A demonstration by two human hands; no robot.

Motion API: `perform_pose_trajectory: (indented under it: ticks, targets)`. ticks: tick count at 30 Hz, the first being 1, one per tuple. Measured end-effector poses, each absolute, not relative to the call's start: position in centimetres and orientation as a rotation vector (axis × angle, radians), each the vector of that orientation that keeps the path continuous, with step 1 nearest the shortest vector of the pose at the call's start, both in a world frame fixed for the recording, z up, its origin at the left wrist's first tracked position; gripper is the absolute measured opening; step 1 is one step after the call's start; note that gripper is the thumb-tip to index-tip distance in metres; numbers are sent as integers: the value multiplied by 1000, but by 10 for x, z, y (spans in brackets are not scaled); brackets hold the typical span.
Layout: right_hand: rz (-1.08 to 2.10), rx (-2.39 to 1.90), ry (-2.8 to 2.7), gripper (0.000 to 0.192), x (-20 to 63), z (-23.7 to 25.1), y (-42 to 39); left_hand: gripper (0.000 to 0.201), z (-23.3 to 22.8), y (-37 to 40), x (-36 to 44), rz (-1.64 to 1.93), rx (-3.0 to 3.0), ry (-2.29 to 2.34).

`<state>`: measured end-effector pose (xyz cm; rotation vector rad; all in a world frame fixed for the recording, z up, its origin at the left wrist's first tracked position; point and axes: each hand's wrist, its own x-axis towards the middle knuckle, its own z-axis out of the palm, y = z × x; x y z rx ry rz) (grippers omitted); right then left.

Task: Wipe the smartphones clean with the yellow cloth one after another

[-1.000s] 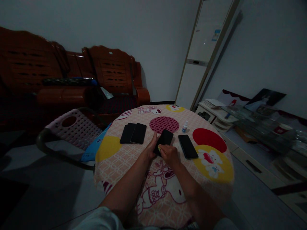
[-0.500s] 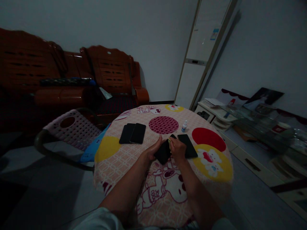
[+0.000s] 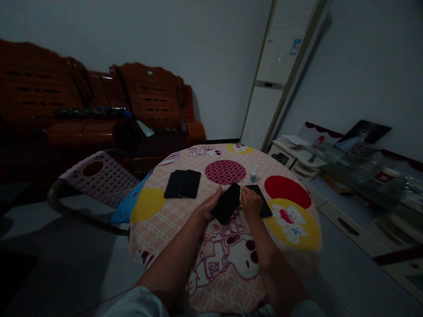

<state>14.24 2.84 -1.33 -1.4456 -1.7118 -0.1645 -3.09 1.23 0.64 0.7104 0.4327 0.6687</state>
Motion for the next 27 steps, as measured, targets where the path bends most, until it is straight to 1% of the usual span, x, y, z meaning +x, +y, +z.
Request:
perform_pose_trajectory:
  ticks: [3, 8, 11, 16, 19, 22, 27]
  targets:
    - [-136, -1392, -1748, 29, 139, -15, 27, 66, 4, 15, -31, 725, 664, 441]
    - [-53, -1246, -2024, 26, 120, -17, 15, 57, -3, 25, -32, 936, 600, 515]
    - [-39, -1211, -2101, 25, 113, -16, 11, 55, -5, 28, -34, 995, 576, 561]
    - [-61, -1312, -1891, 29, 126, -16, 20, 63, 1, 21, -33, 814, 673, 469]
    - [-79, -1364, -1755, 30, 136, -15, 27, 62, 4, 16, -31, 703, 697, 409]
    - [-50, -1359, -1724, 30, 138, -15, 28, 52, 0, 17, -30, 754, 677, 467]
    - [86, -1237, -1895, 28, 122, -14, 16, 24, -11, 27, -31, 1064, 537, 652]
